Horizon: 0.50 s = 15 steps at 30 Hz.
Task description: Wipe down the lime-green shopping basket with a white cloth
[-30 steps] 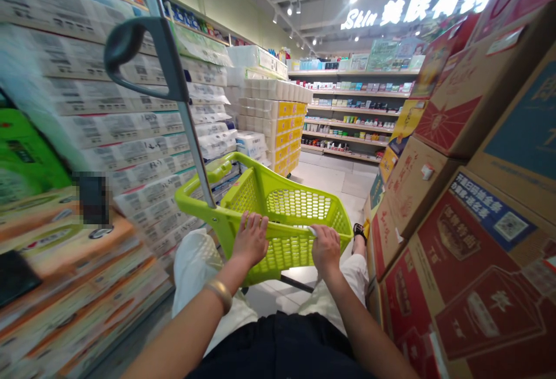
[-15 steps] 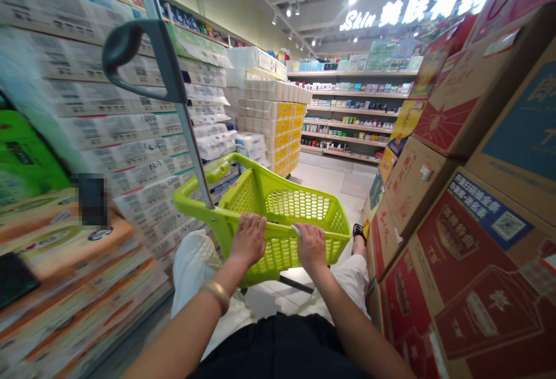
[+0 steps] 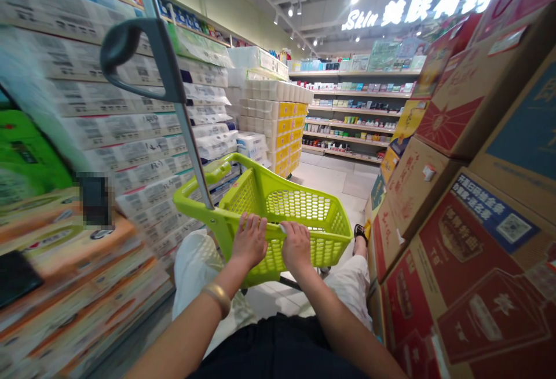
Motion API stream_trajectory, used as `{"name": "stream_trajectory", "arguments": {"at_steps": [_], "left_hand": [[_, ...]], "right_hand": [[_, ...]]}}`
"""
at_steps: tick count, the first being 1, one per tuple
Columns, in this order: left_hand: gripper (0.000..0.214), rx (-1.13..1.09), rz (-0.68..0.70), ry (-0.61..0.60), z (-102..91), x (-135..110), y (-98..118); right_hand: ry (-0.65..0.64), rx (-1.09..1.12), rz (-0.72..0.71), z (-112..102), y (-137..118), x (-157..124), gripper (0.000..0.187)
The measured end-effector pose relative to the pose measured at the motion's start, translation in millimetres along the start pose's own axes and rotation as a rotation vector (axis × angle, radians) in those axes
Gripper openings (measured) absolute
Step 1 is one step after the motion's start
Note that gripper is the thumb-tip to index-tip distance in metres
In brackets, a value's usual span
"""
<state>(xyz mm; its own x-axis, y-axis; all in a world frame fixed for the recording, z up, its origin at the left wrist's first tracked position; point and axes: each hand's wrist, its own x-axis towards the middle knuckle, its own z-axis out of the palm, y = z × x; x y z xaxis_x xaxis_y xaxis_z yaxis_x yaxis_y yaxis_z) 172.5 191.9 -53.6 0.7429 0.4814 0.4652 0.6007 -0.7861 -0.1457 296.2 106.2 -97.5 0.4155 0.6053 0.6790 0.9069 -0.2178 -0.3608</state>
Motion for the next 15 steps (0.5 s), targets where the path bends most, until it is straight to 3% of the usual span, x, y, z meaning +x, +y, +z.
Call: {"name": "stream_trajectory", "arguments": {"at_steps": [4,9,12,15], "left_hand": [[0.049,-0.004,0.028,-0.001,-1.4,0.1,-4.0],[0.050,-0.027,0.013,-0.009,-3.0,1.1,-1.1],[0.049,-0.031,0.002,-0.006,-4.2,1.0,2.9],[0.046,-0.024,-0.017,0.006,-5.1,0.5,5.7]], "right_hand": [[0.017,-0.054,-0.018,-10.3,26.0,-4.5,0.041],[0.133,-0.141,0.114,-29.4,75.2,-18.9,0.037],[0.186,-0.148,0.203,-29.8,74.9,-19.8,0.036],[0.155,-0.099,0.172,-20.8,48.9,-14.3,0.036]]}}
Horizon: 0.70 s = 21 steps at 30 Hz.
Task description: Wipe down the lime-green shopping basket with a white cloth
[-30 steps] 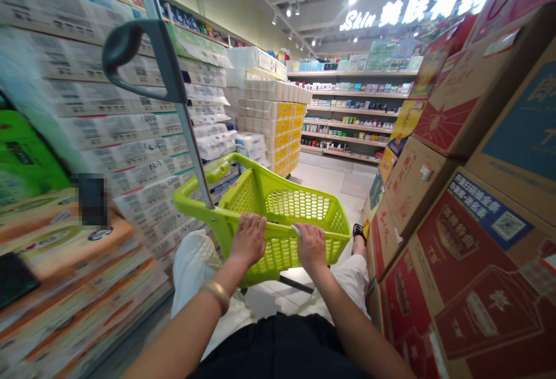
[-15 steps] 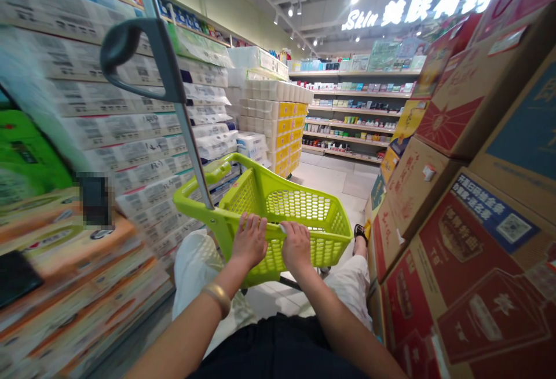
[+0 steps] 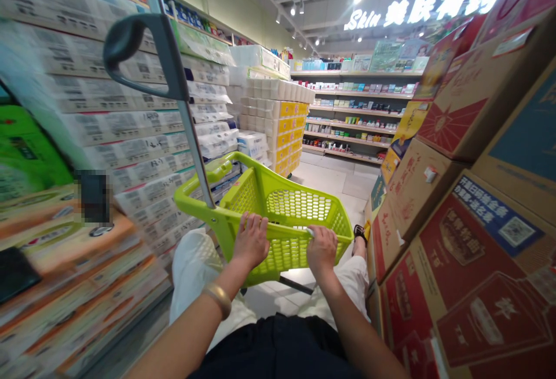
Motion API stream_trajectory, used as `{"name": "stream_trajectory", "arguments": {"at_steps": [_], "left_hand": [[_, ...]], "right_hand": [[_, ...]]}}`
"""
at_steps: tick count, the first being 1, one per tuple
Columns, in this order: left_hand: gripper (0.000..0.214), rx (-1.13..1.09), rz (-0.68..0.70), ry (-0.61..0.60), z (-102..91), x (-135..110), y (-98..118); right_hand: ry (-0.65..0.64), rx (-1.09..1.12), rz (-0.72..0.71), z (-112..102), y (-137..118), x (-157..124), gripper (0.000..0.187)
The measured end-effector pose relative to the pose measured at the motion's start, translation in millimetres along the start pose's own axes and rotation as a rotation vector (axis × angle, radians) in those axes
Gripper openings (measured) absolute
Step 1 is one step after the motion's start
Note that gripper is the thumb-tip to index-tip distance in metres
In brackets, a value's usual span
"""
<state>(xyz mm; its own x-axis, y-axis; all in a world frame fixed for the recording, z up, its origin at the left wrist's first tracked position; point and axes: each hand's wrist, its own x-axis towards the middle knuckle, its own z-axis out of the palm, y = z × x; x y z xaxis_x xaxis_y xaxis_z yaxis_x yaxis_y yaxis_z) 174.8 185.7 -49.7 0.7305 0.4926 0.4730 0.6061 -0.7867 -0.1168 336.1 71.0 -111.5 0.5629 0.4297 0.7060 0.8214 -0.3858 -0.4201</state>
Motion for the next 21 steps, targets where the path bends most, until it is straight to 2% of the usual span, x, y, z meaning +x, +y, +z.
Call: {"name": "stream_trajectory", "arguments": {"at_steps": [3,6,8,10,13,15,18,21], "left_hand": [[0.044,0.014,-0.014,0.008,-0.4,-0.6,0.0],[0.045,0.026,0.003,0.007,-0.7,-1.3,-2.5],[0.046,0.027,0.020,0.007,-0.7,-1.7,-4.5],[0.046,0.025,0.031,0.009,-0.5,-2.0,-5.7],[0.046,0.018,0.032,0.015,0.6,-2.0,-5.5],[0.045,0.004,0.023,0.019,1.5,-1.8,-3.9],[0.044,-0.009,-0.003,0.021,2.2,-1.5,-0.5],[0.042,0.007,-0.020,0.022,1.5,-1.5,1.8]], "right_hand": [[-0.100,0.078,-0.120,7.7,-33.5,1.3,0.040],[-0.165,0.097,-0.178,9.9,-45.4,3.5,0.043],[-0.164,0.076,-0.186,7.1,-34.4,3.3,0.044],[-0.124,0.041,-0.171,1.3,-10.9,1.5,0.044],[-0.030,-0.021,-0.086,-10.4,30.9,-1.8,0.040],[0.015,-0.043,-0.018,-16.7,49.1,-2.7,0.038],[0.046,-0.038,0.053,-16.8,45.5,-2.7,0.036],[-0.009,0.019,-0.013,-5.4,10.7,-3.1,0.038]]}}
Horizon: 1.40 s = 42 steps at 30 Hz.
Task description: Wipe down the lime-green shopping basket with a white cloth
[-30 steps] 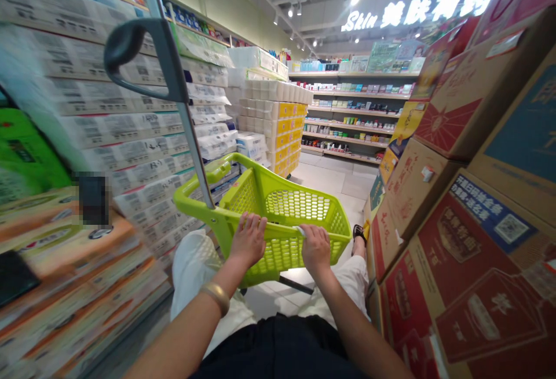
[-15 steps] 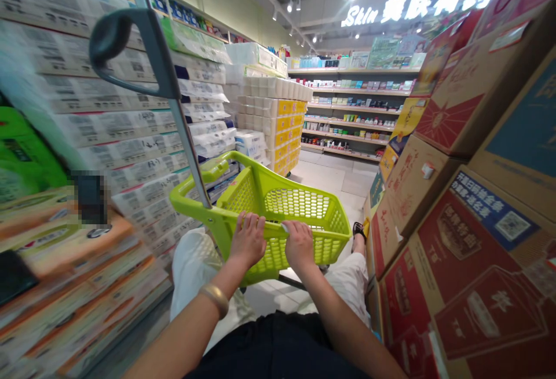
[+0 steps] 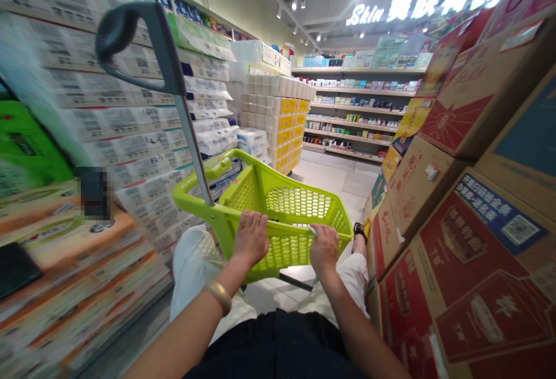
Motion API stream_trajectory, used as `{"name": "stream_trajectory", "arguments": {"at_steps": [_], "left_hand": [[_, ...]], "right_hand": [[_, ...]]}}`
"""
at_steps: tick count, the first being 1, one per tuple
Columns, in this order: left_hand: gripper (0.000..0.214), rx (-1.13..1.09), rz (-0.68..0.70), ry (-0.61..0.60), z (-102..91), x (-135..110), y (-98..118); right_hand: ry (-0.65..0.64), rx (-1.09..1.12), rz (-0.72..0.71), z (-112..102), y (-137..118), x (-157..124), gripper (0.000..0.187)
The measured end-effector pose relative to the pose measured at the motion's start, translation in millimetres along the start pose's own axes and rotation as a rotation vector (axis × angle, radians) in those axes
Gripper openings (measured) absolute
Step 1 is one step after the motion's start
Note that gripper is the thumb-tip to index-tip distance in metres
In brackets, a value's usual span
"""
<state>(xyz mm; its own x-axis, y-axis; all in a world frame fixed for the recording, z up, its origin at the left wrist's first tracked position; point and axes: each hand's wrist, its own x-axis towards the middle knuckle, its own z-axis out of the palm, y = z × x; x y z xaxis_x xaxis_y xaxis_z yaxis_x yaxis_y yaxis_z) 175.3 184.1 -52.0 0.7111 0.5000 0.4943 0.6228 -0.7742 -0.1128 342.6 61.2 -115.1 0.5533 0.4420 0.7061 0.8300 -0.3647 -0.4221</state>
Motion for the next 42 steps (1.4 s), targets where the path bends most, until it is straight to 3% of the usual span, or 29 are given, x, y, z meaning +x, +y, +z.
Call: {"name": "stream_trajectory", "arguments": {"at_steps": [3,5,9,12,15,18,22,24,28,32,34,37,42], "left_hand": [[0.040,0.010,0.004,0.011,-1.3,-0.4,-0.3],[0.041,0.009,0.017,0.018,-1.8,-0.7,-1.8],[0.043,0.014,0.046,0.011,-2.1,-0.8,-5.0],[0.045,0.016,0.050,-0.001,-1.5,-0.5,-5.2],[0.046,0.012,0.043,-0.009,-0.2,-0.3,-3.4],[0.046,0.000,0.023,-0.006,1.3,-0.2,-1.7],[0.044,-0.011,0.013,-0.003,2.3,-0.4,-3.1],[0.045,-0.007,0.025,-0.002,2.2,-0.5,-5.1],[0.048,0.013,0.060,-0.013,1.9,-0.1,-8.9],[0.048,0.017,0.061,-0.022,2.5,0.7,-8.9],[0.049,0.015,0.052,-0.024,2.4,1.1,-7.3],[0.048,0.013,0.030,-0.024,1.4,1.6,-4.2],[0.046,0.015,0.020,-0.031,-1.8,1.6,-3.2]], "right_hand": [[-0.068,0.056,-0.100,13.7,-34.1,0.7,0.042],[-0.092,0.068,-0.134,17.4,-40.5,1.5,0.043],[-0.073,0.034,-0.144,6.9,-8.8,2.2,0.042],[-0.004,-0.020,-0.055,-7.8,27.3,2.2,0.039],[0.033,-0.046,0.046,-14.9,41.5,2.9,0.037],[0.027,-0.025,0.080,-8.6,23.8,3.3,0.037],[-0.052,0.059,-0.055,7.4,-16.5,2.7,0.042],[-0.076,0.079,-0.100,10.1,-23.9,2.9,0.044],[-0.076,0.043,-0.114,-0.1,1.8,3.5,0.042],[0.007,-0.028,-0.005,-13.4,42.5,3.8,0.038],[0.032,-0.043,0.040,-13.6,47.5,3.9,0.037],[0.026,-0.026,0.041,-4.3,26.5,3.3,0.038],[-0.066,0.074,-0.113,12.2,-25.7,3.0,0.042]]}}
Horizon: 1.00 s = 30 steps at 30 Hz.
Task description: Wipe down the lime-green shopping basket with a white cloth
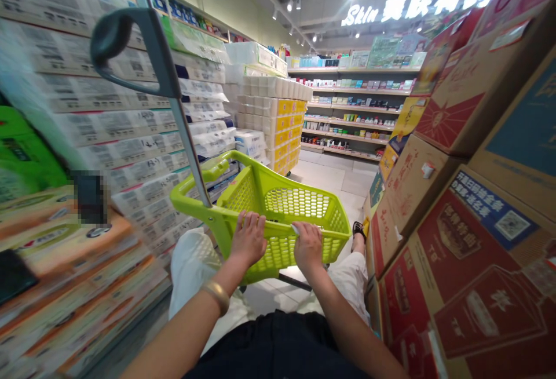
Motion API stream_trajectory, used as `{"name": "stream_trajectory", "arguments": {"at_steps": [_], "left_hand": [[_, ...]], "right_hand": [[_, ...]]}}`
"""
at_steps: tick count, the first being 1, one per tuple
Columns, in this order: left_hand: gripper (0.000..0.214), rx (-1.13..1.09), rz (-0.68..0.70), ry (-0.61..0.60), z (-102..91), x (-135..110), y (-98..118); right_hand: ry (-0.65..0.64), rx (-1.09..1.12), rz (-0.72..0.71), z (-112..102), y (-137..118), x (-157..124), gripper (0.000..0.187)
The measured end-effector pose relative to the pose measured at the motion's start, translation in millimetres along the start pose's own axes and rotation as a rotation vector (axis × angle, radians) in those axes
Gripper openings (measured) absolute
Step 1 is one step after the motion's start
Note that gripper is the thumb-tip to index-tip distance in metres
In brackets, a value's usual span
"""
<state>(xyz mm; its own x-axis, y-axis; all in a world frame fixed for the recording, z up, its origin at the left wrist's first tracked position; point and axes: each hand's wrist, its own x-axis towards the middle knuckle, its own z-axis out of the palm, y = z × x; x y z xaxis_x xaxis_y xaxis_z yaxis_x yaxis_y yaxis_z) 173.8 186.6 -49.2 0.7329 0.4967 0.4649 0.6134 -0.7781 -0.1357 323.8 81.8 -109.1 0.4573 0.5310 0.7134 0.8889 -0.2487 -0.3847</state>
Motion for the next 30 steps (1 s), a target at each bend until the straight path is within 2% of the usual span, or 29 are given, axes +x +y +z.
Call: {"name": "stream_trajectory", "arguments": {"at_steps": [2,5,8,11,14,18,21,24,27,30], "left_hand": [[0.047,-0.006,0.011,-0.004,-0.8,-0.4,-1.4],[0.048,-0.015,0.034,-0.009,-0.5,-0.9,-3.4],[0.049,-0.028,0.035,-0.009,1.1,-0.9,-3.4],[0.048,-0.040,0.021,-0.009,2.1,-0.4,-0.6],[0.046,-0.043,0.003,-0.007,1.7,0.0,2.8],[0.044,-0.043,-0.008,-0.008,1.3,-0.1,2.7],[0.047,-0.036,0.016,-0.010,2.5,-0.5,-1.9],[0.051,-0.021,0.049,-0.017,4.3,0.4,-7.3],[0.053,-0.011,0.052,-0.029,6.0,4.9,-11.4],[0.055,0.009,0.048,-0.058,7.3,14.1,-16.5]], "right_hand": [[-0.019,0.007,-0.024,-1.6,-1.5,1.0,0.043],[-0.030,-0.019,-0.023,-13.4,19.6,-1.4,0.043],[0.014,-0.063,0.046,-26.0,47.4,-5.6,0.041],[0.061,-0.074,0.118,-28.7,55.9,-7.0,0.040],[0.066,-0.040,0.146,-19.5,34.7,-4.2,0.039],[-0.038,0.040,0.046,-3.3,-9.2,3.0,0.042],[-0.083,0.054,-0.015,-2.2,-14.8,5.3,0.043],[-0.064,0.011,-0.015,-11.7,11.1,2.1,0.043],[-0.006,-0.060,0.057,-22.8,45.4,-1.7,0.039],[0.012,-0.104,0.102,-27.0,64.0,-1.9,0.038]]}}
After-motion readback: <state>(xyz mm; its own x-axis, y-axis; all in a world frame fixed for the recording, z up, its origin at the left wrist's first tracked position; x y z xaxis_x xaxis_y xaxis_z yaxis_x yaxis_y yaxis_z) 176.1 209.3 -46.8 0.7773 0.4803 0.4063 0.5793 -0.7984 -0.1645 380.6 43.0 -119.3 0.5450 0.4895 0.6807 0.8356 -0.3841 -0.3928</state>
